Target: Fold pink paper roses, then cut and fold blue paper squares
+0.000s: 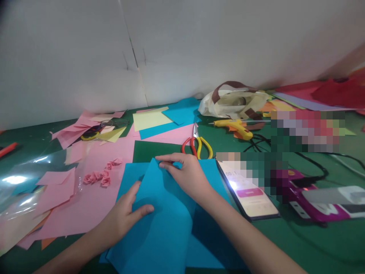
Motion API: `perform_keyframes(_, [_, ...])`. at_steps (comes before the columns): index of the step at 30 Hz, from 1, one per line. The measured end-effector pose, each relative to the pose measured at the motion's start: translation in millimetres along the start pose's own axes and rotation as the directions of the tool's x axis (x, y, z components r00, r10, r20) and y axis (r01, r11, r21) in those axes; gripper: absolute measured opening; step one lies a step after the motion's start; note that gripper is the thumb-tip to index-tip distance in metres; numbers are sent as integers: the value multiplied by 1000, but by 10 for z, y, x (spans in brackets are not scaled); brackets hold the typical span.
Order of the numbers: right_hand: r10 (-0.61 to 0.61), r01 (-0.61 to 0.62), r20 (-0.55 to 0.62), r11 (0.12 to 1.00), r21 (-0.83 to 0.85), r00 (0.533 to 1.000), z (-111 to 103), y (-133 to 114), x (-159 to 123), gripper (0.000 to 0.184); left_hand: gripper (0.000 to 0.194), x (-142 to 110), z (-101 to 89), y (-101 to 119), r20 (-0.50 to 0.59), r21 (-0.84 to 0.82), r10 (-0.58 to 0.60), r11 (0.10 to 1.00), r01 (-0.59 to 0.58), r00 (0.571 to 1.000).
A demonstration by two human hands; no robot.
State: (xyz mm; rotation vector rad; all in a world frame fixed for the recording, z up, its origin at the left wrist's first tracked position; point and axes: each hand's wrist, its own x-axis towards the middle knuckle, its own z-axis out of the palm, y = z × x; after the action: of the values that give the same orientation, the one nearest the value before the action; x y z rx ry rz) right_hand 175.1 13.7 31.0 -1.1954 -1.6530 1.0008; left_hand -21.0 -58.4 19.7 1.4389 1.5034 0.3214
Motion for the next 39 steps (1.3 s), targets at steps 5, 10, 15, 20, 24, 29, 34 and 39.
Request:
perform_keyframes(5, [-30,29,-92,1000,-11,995,-25,39,26,18,85,6,-29,20,-2,-3,-66,998,66,998])
perform_keyframes(10, [-68,61,-162,997,-47,985,-38,87,55,24,83,-7,-42,4,-32,53,-77,995,79,997])
perform_keyframes(15, [-77,70,-178,997,-44,981,-37,102,65,22,77,-24,-70,38,-19,85,-89,992,91,996])
perform_keyframes(20, [-61,52,-185,997,-53,981,-25,99,54,18,71,-48,-73,82,-48,111,-51,992,56,998])
perform_keyframes(24, [-68,60,-180,997,-50,981,-24,104,53,17,67,-39,-88,99,-71,130,-76,988,85,995])
perform_keyframes(29, [-71,61,-198,996,-58,978,-18,96,50,16,62,9,-118,82,-137,143,-74,985,94,988])
perform_keyframes(34, [-86,71,-200,994,-81,976,-17,107,45,16,60,10,-118,81,-155,168,-57,982,83,986])
perform_keyframes(39, [-107,83,-203,989,-123,973,-13,119,51,17,60,-11,-85,67,-179,217,-42,973,81,983])
